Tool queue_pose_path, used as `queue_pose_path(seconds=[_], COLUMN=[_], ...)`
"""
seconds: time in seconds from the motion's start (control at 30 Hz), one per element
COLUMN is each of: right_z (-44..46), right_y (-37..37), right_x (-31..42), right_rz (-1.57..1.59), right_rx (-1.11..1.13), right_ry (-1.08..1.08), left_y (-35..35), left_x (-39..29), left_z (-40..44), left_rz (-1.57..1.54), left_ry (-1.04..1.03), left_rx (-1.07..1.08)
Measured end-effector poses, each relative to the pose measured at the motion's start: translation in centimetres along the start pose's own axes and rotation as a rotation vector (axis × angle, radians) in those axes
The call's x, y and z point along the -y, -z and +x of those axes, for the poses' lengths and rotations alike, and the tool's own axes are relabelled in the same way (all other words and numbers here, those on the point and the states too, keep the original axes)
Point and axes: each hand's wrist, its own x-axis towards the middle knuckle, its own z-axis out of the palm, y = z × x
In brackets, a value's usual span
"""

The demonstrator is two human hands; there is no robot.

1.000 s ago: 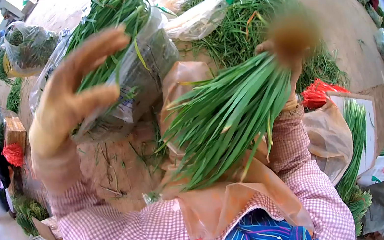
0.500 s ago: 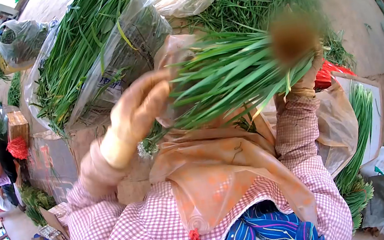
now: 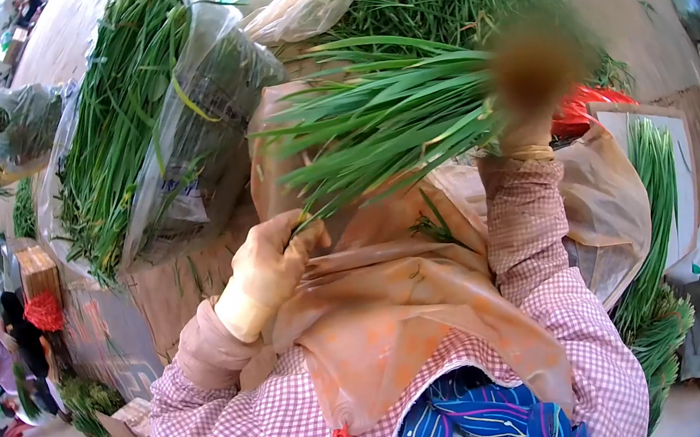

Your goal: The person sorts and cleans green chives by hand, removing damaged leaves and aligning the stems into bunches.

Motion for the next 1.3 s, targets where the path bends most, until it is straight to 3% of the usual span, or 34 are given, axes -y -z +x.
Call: queue_pose_path(seconds=[0.1, 0.27, 0.33, 0.43, 0.5, 0.63, 0.7, 0.73, 0.8, 0.83, 0.93, 0.97, 1.0, 1.1, 1.2, 1.3], right_z=[-1.6, -2.3, -2.2, -3.2, -3.1, -2.4, -1.7, -1.6, -2.2, -2.3, -2.5, -2.5, -2.6, -2.8, -2.7, -3.0], right_y=[-2.1, -3.3, -3.8, -5.5, -5.0, -3.6, -3.2, -3.5, -3.8, -3.9, -2.8, -2.6, -2.3, -1.0, 1.2, 2.5], right_x=[-1.1, -2.1, -2.7, -2.7, -3.1, -4.4, -4.2, -3.9, -3.6, -4.2, -4.8, -4.7, -4.5, -4.4, -6.1, -5.6], right_rz=[-0.207, -0.309, 0.036, -0.190, -0.151, -0.074, -0.032, 0.004, 0.035, 0.055, 0.062, 0.079, 0.096, 0.039, 0.037, -0.180], right_rx=[-0.174, -0.268, -0.354, -0.375, -0.393, -0.426, -0.413, -0.394, -0.320, -0.367, -0.407, -0.424, -0.443, -0.404, -0.516, -0.624], right_ry=[0.163, 0.077, -0.072, 0.045, -0.016, -0.096, -0.104, -0.107, -0.175, -0.145, -0.119, -0.102, -0.084, -0.148, -0.249, -0.128], left_y=[0.0, 2.1, 2.4, 2.6, 3.0, 3.1, 3.0, 2.6, 1.3, 1.1, -1.1, -0.9, -1.3, -2.7, -1.0, 1.7], left_x=[-0.8, -0.6, -1.3, -1.9, -2.6, -3.7, -3.9, -3.2, -0.7, -0.3, -0.6, -2.0, -2.1, -2.0, -1.1, -1.8], left_z=[-0.8, -1.6, -1.8, -1.8, -1.8, -1.8, -0.9, -0.4, 0.8, 1.5, 3.7, 3.9, 3.8, 2.3, 0.9, -1.5], left_rz=[0.090, 0.153, 0.147, 0.066, 0.236, 0.290, 0.244, 0.254, 0.368, 0.330, 0.247, 0.018, 0.020, 0.178, 0.035, 0.134], left_ry=[-0.043, -0.068, -0.032, -0.041, -0.006, -0.016, 0.271, 0.278, 0.038, 0.021, 0.143, 0.243, 0.245, -0.045, 0.054, 0.066], left_rx=[0.009, -0.032, -0.016, -0.013, 0.021, 0.024, 0.037, 0.040, -0.088, -0.014, -0.130, -0.021, -0.018, -0.080, -0.033, -0.004])
